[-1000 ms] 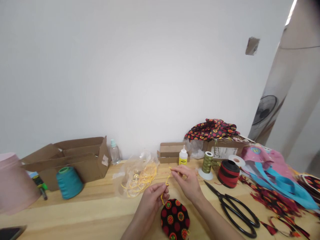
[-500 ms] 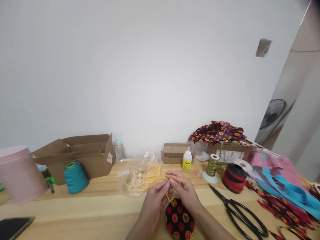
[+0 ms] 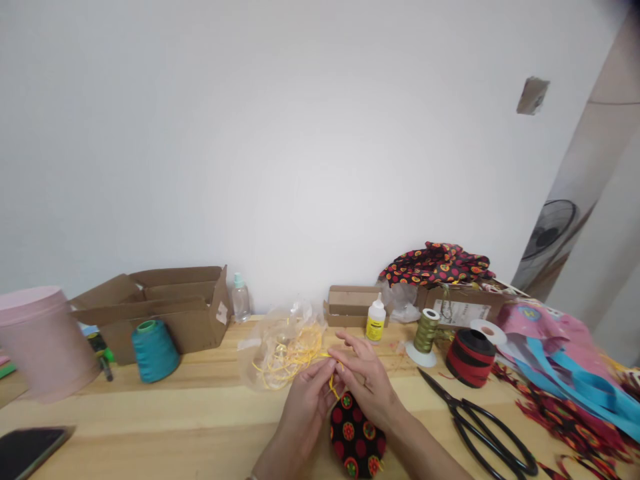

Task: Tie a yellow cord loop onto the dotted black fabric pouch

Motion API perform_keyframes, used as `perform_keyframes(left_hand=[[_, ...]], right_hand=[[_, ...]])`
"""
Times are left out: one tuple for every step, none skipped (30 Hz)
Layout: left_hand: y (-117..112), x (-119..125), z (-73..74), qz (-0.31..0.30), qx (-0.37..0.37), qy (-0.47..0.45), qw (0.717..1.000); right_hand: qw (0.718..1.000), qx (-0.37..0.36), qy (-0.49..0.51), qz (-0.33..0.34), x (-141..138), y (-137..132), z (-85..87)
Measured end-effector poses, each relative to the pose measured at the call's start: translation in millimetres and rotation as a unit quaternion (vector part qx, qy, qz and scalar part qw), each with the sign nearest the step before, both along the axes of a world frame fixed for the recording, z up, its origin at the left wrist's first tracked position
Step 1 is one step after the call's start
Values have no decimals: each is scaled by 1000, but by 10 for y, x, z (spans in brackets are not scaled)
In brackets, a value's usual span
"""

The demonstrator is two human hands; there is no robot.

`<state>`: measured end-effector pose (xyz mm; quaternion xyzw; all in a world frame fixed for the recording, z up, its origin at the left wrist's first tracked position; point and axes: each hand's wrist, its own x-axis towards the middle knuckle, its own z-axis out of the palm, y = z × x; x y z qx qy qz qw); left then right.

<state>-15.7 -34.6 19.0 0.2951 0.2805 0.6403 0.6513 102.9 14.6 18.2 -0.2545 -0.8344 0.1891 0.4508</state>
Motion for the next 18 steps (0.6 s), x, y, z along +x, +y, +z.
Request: perform_keyframes(left_hand=[[-4, -3, 5, 6, -2, 2, 1000], [-7, -6, 9, 10, -3, 4, 1000], [-7, -9, 13, 14, -4, 7, 1000], [-6, -12, 16, 16, -7, 7, 1000], [-3, -15, 19, 18, -10, 6, 1000], [-1, -17, 22, 19, -12, 5, 1000], [2, -18, 26, 18, -13, 4, 1000], [4, -19, 30, 16, -12, 3, 1000], [5, -20, 35, 15, -11, 2, 1000], [7, -20, 39, 14, -9, 1, 1000], [8, -19, 44, 14, -7, 1, 1000], [9, -19, 48, 16, -6, 1, 1000], [11, -18, 50, 18, -6, 0, 1000], [14, -17, 52, 20, -6, 0, 1000], [16, -17, 53, 21, -5, 2, 1000], [19, -17, 53, 21, -4, 4, 1000], [21, -17, 53, 21, -3, 7, 1000], [23, -18, 52, 21, -1, 9, 1000]], right_hand=[[1000, 8, -4, -1, 3, -6, 6], [1000, 13, -6, -3, 5, -10, 10], [1000, 17, -3, -6, 5, -13, 12], [1000, 20, 1, -8, 5, -15, 13], [1000, 21, 6, -9, 3, -15, 13], [1000, 22, 12, -9, 1, -16, 14], [1000, 22, 16, -6, -1, -16, 15], [1000, 20, 18, -3, -3, -16, 17], [1000, 17, 17, 0, -5, -17, 20], [1000, 13, 14, 2, -7, -19, 24], [1000, 9, 11, 5, -9, -22, 29], [1000, 6, 8, 8, -10, -25, 33], [1000, 3, 6, 10, -11, -29, 37], [1000, 1, 5, 12, -12, -33, 40], [1000, 0, 4, 14, -13, -37, 43], [1000, -1, 3, 15, -14, -40, 44], [1000, -1, 3, 17, -15, -43, 45], [1000, -2, 2, 19, -15, -44, 43]])
